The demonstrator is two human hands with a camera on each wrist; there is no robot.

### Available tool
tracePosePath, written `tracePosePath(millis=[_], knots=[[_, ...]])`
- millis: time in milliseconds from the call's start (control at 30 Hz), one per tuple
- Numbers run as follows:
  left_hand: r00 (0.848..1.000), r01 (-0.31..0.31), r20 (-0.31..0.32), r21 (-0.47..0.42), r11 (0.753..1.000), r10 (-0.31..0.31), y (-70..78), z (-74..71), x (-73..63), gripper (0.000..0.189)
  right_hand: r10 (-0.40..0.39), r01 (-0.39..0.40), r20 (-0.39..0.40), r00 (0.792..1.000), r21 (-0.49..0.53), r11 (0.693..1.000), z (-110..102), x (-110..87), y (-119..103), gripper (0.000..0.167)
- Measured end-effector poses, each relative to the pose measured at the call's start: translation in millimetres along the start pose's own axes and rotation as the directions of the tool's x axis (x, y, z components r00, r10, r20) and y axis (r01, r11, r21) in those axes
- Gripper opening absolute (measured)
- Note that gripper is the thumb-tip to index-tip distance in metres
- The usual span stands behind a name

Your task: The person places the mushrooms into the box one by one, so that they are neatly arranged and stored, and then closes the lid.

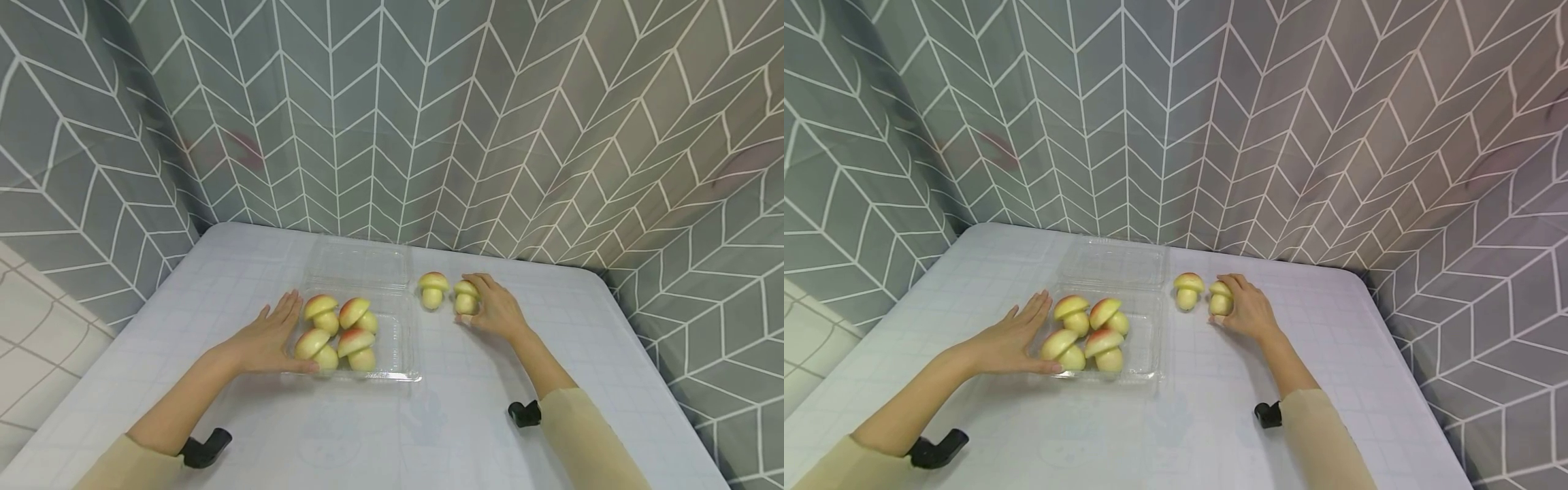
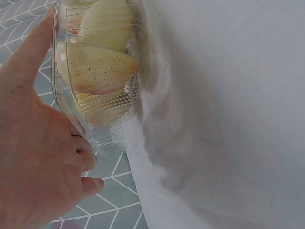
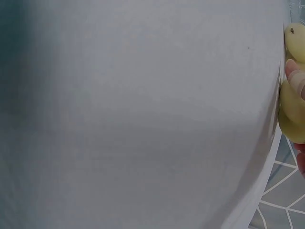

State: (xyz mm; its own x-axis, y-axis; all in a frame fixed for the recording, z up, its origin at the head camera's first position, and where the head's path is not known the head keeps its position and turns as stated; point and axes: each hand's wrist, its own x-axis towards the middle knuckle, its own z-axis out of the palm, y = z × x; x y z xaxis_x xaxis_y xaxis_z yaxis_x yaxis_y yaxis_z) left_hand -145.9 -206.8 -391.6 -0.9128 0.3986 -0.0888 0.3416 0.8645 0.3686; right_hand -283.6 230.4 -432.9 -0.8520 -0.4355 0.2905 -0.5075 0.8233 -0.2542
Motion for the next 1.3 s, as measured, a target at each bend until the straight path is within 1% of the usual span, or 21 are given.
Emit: tracePosePath(millis=[367,733,1067,1200,1300], knots=[[1.000,0.005,0.003,-0.008,1.000,-0.005,-0.9,1.9,1.0,0.128,-0.008,0.008,-0.017,1.000,-0.012,1.000,0.8,-2.5,2.2,0.078],[1.000,0.009,0.001,-0.012,1.000,-0.009,-2.2,3.1,1.1,0.129,-0.012,0.012,-0.032,0.999,-0.002,1.000,2.2,-2.8,0.8,0.079],[1.000,-0.001,-0.007,0.008,1.000,0.001,-3.1,3.4,1.5,0.128,0.044,-0.044,0.011,0.999,0.001,0.999,-0.7,-3.9,-2.2,0.074],[1.000,0.000,-0.007,0.005,1.000,0.000,-2.7,3.1,1.4,0.128,0.054,-0.054,0.030,0.998,-0.002,0.999,-0.6,-4.6,-2.3,0.074],[1.000,0.001,-0.007,0.003,1.000,-0.001,-2.5,3.1,1.3,0.128,0.055,-0.055,0.024,0.998,-0.001,0.999,-0.9,-5.0,-2.3,0.073]])
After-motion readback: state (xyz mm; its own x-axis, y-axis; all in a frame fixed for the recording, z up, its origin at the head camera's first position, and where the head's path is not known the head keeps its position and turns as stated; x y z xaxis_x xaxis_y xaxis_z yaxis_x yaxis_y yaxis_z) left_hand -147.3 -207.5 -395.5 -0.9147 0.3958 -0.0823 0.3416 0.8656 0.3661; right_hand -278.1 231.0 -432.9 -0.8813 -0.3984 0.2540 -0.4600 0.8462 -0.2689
